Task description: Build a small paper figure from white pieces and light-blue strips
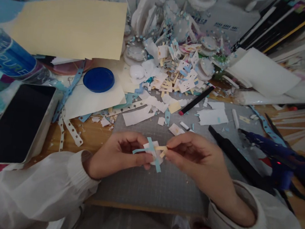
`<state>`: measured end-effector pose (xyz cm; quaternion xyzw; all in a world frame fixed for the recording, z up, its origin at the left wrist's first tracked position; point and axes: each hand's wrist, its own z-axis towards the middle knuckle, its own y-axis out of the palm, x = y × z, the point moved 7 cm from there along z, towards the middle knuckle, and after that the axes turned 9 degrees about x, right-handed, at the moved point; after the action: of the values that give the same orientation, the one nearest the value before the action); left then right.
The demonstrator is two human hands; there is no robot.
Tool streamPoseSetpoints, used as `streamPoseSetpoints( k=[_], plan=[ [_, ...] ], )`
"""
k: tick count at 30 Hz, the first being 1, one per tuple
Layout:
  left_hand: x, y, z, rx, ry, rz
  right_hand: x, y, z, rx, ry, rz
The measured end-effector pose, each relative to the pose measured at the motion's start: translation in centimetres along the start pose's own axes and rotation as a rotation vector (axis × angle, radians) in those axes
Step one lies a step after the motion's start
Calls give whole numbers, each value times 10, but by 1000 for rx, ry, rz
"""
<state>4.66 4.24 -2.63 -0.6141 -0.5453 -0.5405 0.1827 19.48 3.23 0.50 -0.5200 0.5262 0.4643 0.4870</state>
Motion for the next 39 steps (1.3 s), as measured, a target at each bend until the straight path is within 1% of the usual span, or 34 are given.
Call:
streamPoseSetpoints(
  k=[4, 9, 14, 18, 26, 28, 30, 33, 35, 39],
  plan=[
    [-3, 1, 0, -4, -53, -53, -1, 1, -2, 19, -42, -6],
    [-5, 1, -1, 3, -81, -71, 0, 3, -3, 58, -104, -12],
    [-8, 0, -1, 7, -115, -90, 2, 5, -6, 62, -92, -9],
    [-9, 1, 0, 13, -114, -89, 0, 5, -8, 71, -116, -53],
    [-7, 0, -1, 32, -110, -48, -5, 7, -15, 85, -282, -145],
    [-6, 0, -1, 33, -109, -38, -6, 8, -16, 80, -306, -157],
    [-5, 1, -1, 30, -104, -38, -5, 8, -15, 76, -287, -135],
    [-4, 0, -1, 28, -92, -46, -2, 8, -10, 40, -180, -65],
    [-4, 0, -1, 23, -75, -52, 1, 11, -7, -24, -102, -44],
    [-3, 0, -2, -9, -45, -39, 7, 20, -7, -174, 17, -72]
  ],
)
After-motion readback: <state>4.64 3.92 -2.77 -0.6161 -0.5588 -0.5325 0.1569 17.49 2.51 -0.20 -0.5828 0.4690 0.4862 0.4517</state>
